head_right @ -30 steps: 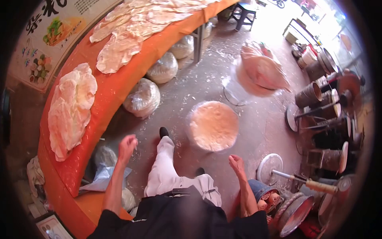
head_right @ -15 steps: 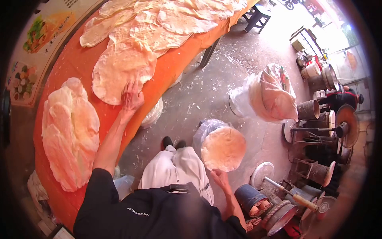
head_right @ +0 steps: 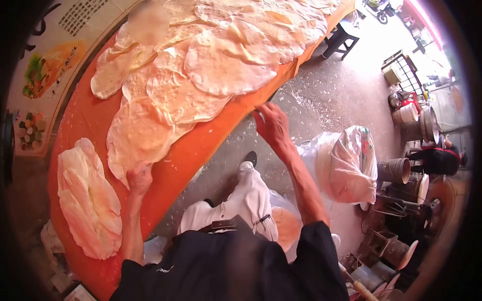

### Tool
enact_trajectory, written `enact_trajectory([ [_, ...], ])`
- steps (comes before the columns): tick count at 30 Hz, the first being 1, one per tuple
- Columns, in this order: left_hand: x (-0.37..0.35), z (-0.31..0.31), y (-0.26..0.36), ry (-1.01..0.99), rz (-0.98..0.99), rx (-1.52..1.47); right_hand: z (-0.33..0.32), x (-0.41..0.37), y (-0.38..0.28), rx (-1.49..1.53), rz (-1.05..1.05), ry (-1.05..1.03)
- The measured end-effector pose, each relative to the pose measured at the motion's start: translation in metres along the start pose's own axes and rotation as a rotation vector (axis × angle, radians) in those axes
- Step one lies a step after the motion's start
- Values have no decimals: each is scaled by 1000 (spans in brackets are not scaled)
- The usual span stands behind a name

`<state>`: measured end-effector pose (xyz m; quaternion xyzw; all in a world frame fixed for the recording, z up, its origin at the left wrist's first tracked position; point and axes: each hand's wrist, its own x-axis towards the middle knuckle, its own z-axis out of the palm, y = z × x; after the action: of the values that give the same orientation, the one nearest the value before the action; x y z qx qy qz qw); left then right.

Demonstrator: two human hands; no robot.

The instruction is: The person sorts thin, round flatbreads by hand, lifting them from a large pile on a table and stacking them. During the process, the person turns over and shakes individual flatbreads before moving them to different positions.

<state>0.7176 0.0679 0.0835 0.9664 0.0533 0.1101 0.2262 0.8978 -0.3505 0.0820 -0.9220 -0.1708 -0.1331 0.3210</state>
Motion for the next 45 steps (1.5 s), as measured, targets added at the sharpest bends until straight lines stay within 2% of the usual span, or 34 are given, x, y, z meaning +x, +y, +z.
enact_trajectory([
  [1,8,-7,8,26,-127,-77,7,22,16,-7,-34,-13],
  [2,19,-24,6,-44,-278,89,16,46,31,-15,-81,-21],
  [3,28,-39,-5,3,-258,174,25,67,46,-19,-129,-35],
  [4,32,-53,-18,102,-293,8,25,84,52,-18,-107,0],
  [5,51,-75,17,210,-313,-17,25,96,60,-19,-78,26],
  [6,58,-82,18,245,-339,-69,26,107,72,-28,-50,53],
  [7,69,-88,47,206,-425,-62,29,123,94,-36,-12,134],
  [8,81,-90,76,171,-504,-55,30,145,116,-75,72,123],
  [10,83,-69,84,41,-380,-132,31,181,154,-147,259,105],
  [12,85,-47,89,-163,-354,71,34,206,179,-125,433,-36],
  [13,89,-37,95,-159,-404,1,44,212,194,-107,398,46],
  [16,100,-23,99,-90,-465,-216,39,230,189,-43,609,-278],
  [17,104,-22,98,-60,-463,-282,45,229,189,-8,594,-190],
  [18,111,-20,100,-73,-473,-318,31,241,168,86,728,-348],
  [20,121,-16,106,-112,-499,-387,19,256,124,0,487,-214],
  [22,138,-8,120,-94,-476,-418,23,281,124,-98,162,-192],
  [24,153,-6,123,-78,-474,-473,-16,305,96,286,-67,-54],
  [26,163,-5,123,-64,-498,-551,-40,332,97,518,16,81],
  [27,170,-5,124,-39,-528,-572,-56,339,106,625,166,11],
  [30,199,-10,137,59,-590,-651,-43,351,201,362,364,-58],
  [32,229,-7,154,150,-595,-733,-38,339,250,145,392,-144],
  [33,240,-6,159,153,-593,-744,-42,336,266,1,375,-164],
  [36,290,-7,173,135,-547,-775,-53,332,330,-196,469,-13],
  [38,340,-5,198,113,-480,-734,-72,340,373,-209,549,26],
  [41,418,-5,257,69,-249,-339,-92,363,409,-173,603,24],
  [43,459,19,301,171,-75,-170,-89,382,419,-124,607,7],
  [44,477,30,323,130,-22,-110,-82,390,424,-94,609,-5],
  [45,492,45,353,59,-36,-283,-71,396,438,-40,645,-31],
])
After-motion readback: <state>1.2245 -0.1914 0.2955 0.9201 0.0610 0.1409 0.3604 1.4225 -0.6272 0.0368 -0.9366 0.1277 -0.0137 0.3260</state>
